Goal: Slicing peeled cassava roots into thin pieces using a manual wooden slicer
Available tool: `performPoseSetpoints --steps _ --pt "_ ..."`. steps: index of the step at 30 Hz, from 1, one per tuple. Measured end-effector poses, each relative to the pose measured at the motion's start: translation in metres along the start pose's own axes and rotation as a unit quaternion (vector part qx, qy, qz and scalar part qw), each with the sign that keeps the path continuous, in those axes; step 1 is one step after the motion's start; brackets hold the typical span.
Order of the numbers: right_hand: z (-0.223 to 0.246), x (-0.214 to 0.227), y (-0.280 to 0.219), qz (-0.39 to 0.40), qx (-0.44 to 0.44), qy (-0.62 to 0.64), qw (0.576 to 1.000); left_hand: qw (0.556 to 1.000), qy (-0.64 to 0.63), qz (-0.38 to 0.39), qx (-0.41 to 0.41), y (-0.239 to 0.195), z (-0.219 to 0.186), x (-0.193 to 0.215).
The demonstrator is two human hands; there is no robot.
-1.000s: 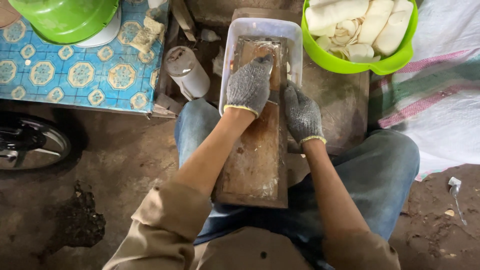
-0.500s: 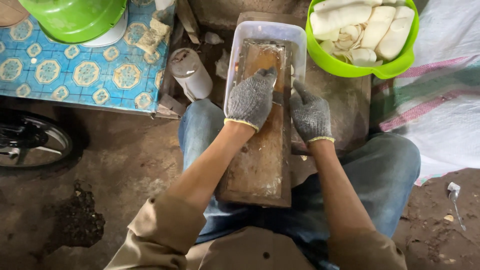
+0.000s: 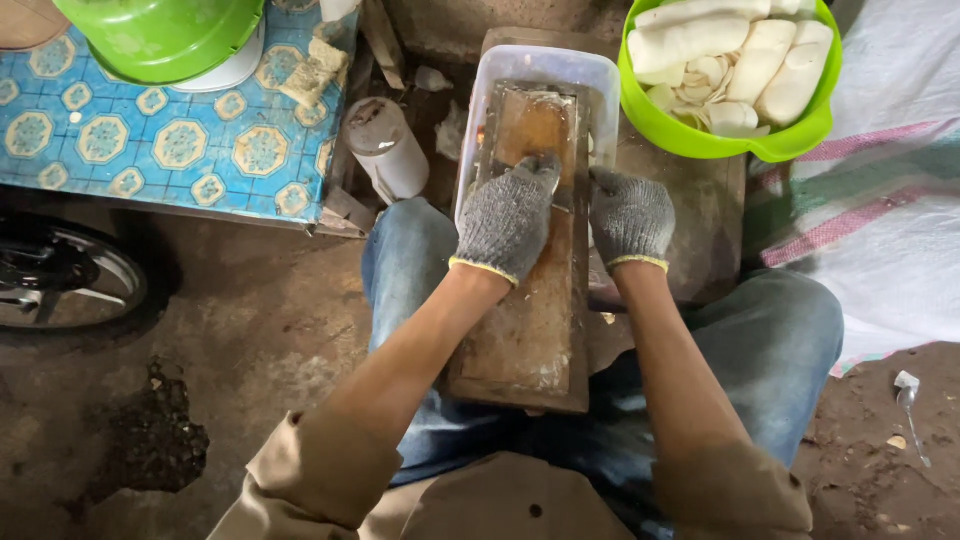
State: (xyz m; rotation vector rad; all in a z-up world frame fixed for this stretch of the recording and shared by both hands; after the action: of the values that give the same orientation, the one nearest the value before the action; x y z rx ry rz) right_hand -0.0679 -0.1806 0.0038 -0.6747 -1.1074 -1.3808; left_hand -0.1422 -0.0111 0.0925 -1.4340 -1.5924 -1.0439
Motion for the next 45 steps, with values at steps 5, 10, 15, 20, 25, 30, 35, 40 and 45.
performPoseSetpoints --steps 5,10,15,20,25,30,35,40,45 --pt "0.012 0.011 -0.003 -0.005 -0.004 -0.014 1.000 0.995 -0.063 0.034 0.065 -0.004 -0.011 0.015" --pt "0.012 0.010 -0.003 -0.005 -0.010 -0.016 1.000 0.984 0.079 -0.125 -0.101 -0.013 0.001 -0.008" --pt "0.017 0.017 -0.003 0.007 -0.036 0.002 0.999 0.999 -0.024 0.029 0.025 -0.020 -0.020 0.037" --pt "0.007 0.005 -0.001 0.014 -0.040 -0.005 0.999 0.995 0.057 -0.047 -0.069 -0.027 -0.003 0.001" --pt "0.011 0.010 -0.001 0.033 -0.055 0.009 0.998 0.984 0.079 -0.110 -0.118 -0.037 -0.005 0.005" --pt "0.006 0.003 0.000 0.032 -0.058 0.010 0.998 0.993 0.015 -0.027 -0.114 -0.049 -0.009 0.018" --pt "0.006 0.005 -0.001 0.041 -0.067 0.010 0.997 0.989 0.031 -0.040 -0.139 -0.069 -0.013 0.033" --pt "0.007 0.003 0.000 0.035 -0.060 0.011 0.998 0.981 0.052 -0.078 -0.168 -0.071 -0.016 0.041" --pt "0.007 0.003 -0.002 0.032 -0.060 0.021 0.998 0.983 0.070 -0.073 -0.154 -0.056 -0.005 0.028"
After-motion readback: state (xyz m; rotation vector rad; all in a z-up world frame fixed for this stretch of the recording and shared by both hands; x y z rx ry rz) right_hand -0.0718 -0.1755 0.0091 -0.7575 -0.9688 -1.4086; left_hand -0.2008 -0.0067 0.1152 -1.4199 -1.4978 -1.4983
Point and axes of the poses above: each hand's wrist, its own y-axis towards the middle knuckle, its own x-axis out of the back of the hand, z = x × y, the point moved 1 cm from there along y, towards the middle knuckle, and after that the axes turned 1 degree about -y, right-handed, at the moved point
